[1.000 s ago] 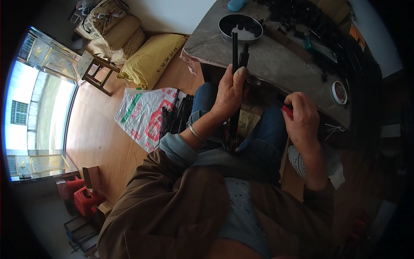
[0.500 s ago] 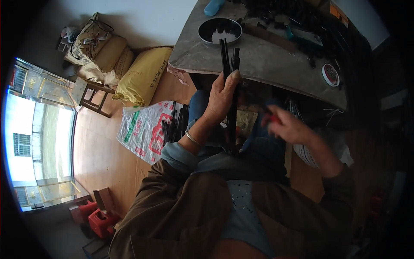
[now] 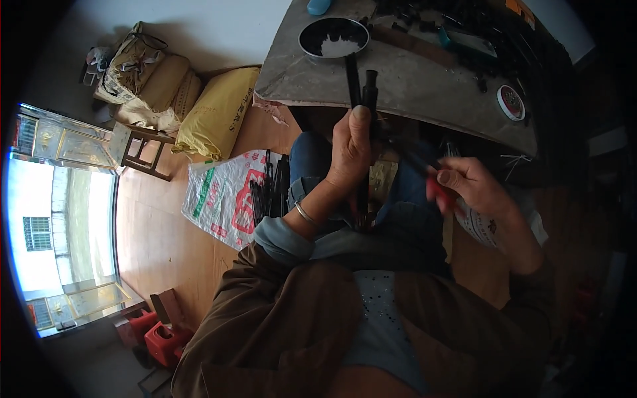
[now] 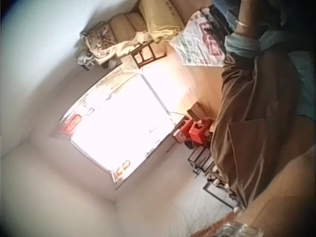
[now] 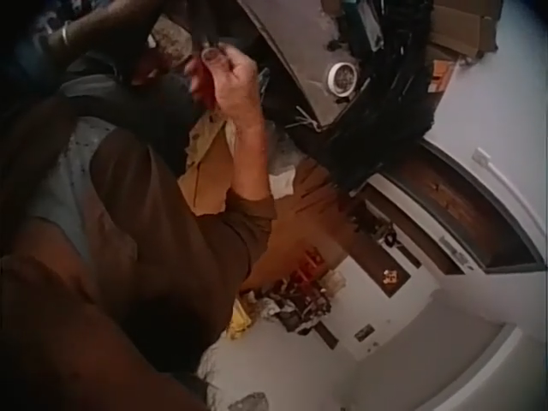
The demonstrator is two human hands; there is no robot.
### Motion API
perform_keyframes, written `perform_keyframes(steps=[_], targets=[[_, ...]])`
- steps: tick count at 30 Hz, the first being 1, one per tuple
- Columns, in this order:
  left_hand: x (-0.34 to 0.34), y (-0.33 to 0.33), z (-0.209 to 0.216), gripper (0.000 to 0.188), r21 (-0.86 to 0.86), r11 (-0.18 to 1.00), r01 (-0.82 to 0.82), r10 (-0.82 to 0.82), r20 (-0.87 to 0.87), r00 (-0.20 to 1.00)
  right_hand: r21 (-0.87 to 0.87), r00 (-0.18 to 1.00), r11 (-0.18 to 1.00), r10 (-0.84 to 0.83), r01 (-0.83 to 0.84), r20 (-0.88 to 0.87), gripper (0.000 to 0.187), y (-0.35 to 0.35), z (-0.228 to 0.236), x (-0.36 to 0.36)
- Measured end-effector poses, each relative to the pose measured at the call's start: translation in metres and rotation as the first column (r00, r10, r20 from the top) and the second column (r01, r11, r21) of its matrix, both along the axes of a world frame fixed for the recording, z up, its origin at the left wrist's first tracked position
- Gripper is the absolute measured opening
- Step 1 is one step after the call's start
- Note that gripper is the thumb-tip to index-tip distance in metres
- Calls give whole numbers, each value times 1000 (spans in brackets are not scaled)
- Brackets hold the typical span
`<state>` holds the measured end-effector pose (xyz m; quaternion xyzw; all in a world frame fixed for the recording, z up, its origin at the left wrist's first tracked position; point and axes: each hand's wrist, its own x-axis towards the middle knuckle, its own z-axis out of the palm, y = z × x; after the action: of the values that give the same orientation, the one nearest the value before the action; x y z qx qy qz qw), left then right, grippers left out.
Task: Assembling thin black rods into plastic connectors to create umbrella frames at a workbench.
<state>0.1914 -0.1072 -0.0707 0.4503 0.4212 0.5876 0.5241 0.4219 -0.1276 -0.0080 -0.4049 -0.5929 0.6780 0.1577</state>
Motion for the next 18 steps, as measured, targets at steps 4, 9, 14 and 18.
perform_keyframes(steps=[4, 9, 14, 18], targets=[[7, -1, 1, 56, 33, 999, 37, -38, 5, 999, -585, 744, 754, -199, -300, -638, 35, -33, -51, -7], [7, -8, 6, 53, 52, 999, -6, 6, -2, 1000, 58, 983, 993, 92, -102, 156, 28, -13, -6, -10], [-2, -9, 3, 53, 48, 998, 47, -47, -7, 999, -265, 990, 964, -43, 5, -135, 37, -21, 0, -2], [8, -6, 5, 60, 36, 999, 38, -37, -46, 998, -507, 513, 693, -226, -513, -828, 41, -38, -66, -6]])
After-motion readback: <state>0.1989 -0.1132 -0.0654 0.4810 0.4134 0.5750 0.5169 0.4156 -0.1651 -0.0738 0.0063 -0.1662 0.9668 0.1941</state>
